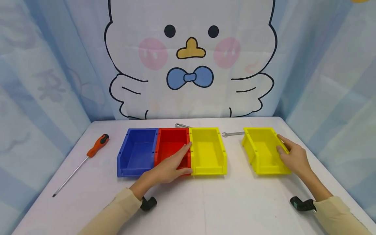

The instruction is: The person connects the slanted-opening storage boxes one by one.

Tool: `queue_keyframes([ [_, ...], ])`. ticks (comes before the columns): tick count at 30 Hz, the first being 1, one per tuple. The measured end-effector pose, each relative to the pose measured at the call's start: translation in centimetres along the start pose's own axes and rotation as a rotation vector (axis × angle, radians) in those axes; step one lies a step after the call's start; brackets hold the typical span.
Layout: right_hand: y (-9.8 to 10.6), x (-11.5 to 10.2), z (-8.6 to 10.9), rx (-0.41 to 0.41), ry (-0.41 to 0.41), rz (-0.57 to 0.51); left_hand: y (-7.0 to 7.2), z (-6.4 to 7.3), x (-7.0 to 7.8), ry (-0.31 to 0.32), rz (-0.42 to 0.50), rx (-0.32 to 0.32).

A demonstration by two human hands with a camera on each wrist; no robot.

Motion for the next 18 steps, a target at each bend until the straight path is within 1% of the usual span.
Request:
queue_keyframes([
  [4,0.1,-0.2,0.0,0.007,0.014,0.022,0.0,0.1,0.0,-0.010,-0.003,0.003],
  [10,0.2,-0.7,0.1,0.057,0.042,0.039,0.0,0.1,-0.2,0.003,0.000,0.002],
  [14,0.2,-1.3,0.1,0.080,0.063,0.032,-0.1,0.0,-0.2,0.002,-0.003,0.003],
  [18,0.2,-2.3,0.2,0.089,0.065,0.015,-0.1,0.0,-0.2,0.000,-0.002,0.004],
])
Point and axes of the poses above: each hand's wrist, its own z-axis away from the middle knuckle, its own y-axis out of the back of the hand, x = y × z, the point moved 9 cm from there along -z, towards the middle knuckle
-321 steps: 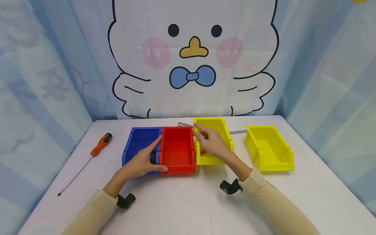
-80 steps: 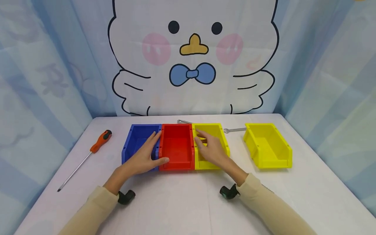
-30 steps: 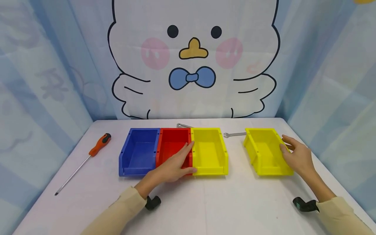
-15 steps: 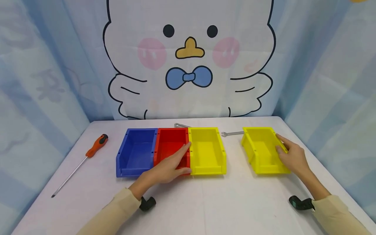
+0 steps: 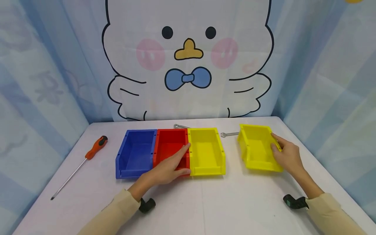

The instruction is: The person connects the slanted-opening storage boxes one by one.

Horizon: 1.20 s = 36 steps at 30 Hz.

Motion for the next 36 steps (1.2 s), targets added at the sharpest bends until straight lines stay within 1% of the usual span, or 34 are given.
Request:
queue_keyframes([
  [4,0.3,-1.5,-0.1,0.021,0.009,-0.026,0.0,0.1,0.1,-0.007,0.005,0.000],
  [11,0.4,-4.3,-0.1,0.023,0.018,-0.102,0.1,0.4,0.1,-0.008,0.009,0.000],
  [18,0.2,-6.6,0.1,0.033,0.047,-0.130,0.0,0.3,0.1,-0.015,-0.006,0.001],
  [22,0.0,-7.4,0.0,0.039,0.042,-0.144,-0.1,0.3,0.1,-0.020,-0.024,0.003],
  [26,-0.3,-7.9,-0.1,0.025,0.043,-0.157,-0.1,0.3,0.0,-0.016,-0.031,0.010],
  [36,-0.7,-8.1,-0.1,0.017,0.048,-0.148,-0.1,0.3,0.0,-0.024,-0.050,0.025],
])
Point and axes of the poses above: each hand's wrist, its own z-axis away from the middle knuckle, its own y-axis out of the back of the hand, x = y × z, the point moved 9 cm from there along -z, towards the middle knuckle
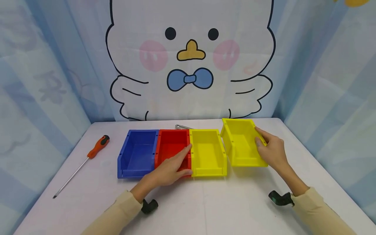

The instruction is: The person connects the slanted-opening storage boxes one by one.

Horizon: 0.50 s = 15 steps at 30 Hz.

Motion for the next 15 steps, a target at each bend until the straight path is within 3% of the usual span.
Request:
queue_keyframes([
  [15,-0.39,-0.01,0.09,-0.006,0.013,0.016,0.10,0.07,0.31,0.006,-0.015,-0.003],
])
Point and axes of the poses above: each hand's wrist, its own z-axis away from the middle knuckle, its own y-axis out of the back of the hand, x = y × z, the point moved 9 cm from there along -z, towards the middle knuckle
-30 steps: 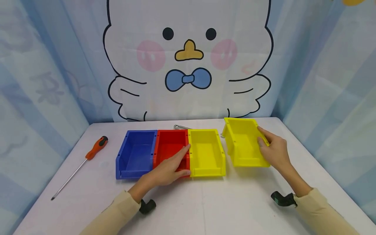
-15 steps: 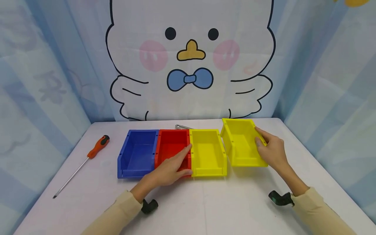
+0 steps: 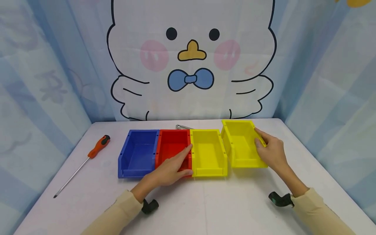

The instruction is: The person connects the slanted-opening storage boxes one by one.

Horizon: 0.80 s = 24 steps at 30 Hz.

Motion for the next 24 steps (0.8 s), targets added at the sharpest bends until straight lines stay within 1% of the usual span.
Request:
queue_keyframes([
  [6,0.2,-0.2,0.2,0.057,0.050,0.032,-0.1,0.0,0.1,-0.006,-0.002,-0.003],
  [10,0.2,-0.5,0.2,0.077,0.072,0.062,0.0,0.0,0.0,0.000,-0.008,0.000],
  [12,0.1,-0.5,0.1,0.067,0.069,0.070,0.1,0.0,0.0,0.001,-0.009,0.001],
  [16,-0.2,-0.5,0.0,0.017,0.041,0.080,0.0,-0.1,-0.1,-0.002,-0.011,0.002],
  [18,-0.3,-0.6,-0.1,0.001,0.049,0.089,0.0,-0.1,0.0,-0.002,-0.008,0.002],
  [20,0.1,-1.0,-0.2,0.023,0.084,0.094,0.0,-0.1,0.0,-0.004,-0.007,0.002],
  [24,1.2,-2.5,-0.6,0.110,0.162,0.083,0.0,0.0,0.0,-0.004,-0.013,0.004],
])
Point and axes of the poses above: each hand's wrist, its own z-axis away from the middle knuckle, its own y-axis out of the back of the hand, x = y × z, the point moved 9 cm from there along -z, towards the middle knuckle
